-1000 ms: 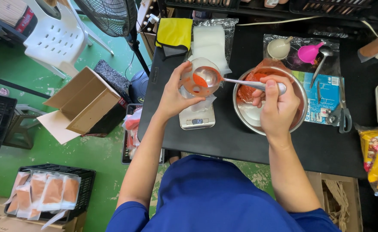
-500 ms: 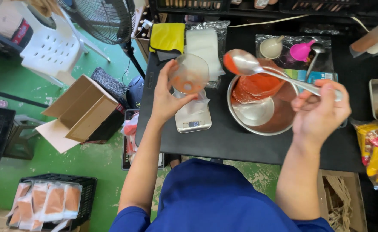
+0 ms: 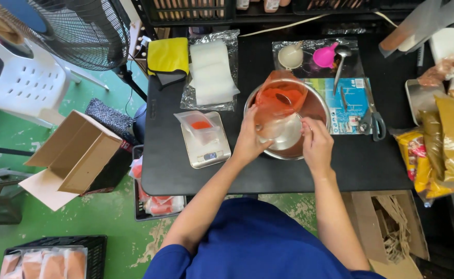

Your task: Portioning red powder from a bowl into small plastic bags using a spoon and a digital scale for precise measurement.

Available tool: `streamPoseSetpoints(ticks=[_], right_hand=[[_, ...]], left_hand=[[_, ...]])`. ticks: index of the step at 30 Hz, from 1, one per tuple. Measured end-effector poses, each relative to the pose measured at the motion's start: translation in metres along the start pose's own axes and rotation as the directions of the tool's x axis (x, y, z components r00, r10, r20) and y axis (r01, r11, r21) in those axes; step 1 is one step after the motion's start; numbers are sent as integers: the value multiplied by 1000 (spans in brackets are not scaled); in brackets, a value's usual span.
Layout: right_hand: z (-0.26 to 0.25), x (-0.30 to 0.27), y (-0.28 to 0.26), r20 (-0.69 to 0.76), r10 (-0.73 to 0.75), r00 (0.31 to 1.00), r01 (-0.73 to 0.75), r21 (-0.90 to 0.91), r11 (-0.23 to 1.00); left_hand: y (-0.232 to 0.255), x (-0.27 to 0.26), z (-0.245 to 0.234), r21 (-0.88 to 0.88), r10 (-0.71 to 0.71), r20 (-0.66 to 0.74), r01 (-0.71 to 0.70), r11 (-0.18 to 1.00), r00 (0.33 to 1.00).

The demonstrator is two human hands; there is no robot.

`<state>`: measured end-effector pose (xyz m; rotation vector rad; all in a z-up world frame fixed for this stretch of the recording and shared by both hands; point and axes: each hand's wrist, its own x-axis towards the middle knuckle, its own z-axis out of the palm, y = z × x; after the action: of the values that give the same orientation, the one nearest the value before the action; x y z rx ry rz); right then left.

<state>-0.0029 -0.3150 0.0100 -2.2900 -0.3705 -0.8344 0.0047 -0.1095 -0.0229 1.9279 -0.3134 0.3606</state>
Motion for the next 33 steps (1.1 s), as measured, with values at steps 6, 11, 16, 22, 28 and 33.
streamPoseSetpoints(ticks=[6, 11, 16, 22, 28, 33], right_hand=[[-20, 27, -12, -182, 199, 963, -125, 353, 927], [-15, 57, -64, -109, 252, 961, -135, 612, 779], [3, 73, -122, -14, 146, 989, -100, 663, 742], [-7, 78, -144, -13, 34, 999, -21, 548, 837], [-22, 76, -141, -78, 102, 992, -36, 595, 803], [-20, 75, -156, -58, 60, 997, -19, 544, 839]], left_hand=[[37, -35, -53, 290, 194, -254, -117, 950, 948], [13, -45, -116, 273, 16, -613, 193, 942, 790], [13, -20, -150, 207, -674, -309, 739, 641, 671], [-90, 10, -153, 541, -611, -179, 596, 593, 771], [13, 42, -176, 715, -522, 226, 223, 662, 823], [23, 44, -166, 671, -497, 353, 156, 725, 792]])
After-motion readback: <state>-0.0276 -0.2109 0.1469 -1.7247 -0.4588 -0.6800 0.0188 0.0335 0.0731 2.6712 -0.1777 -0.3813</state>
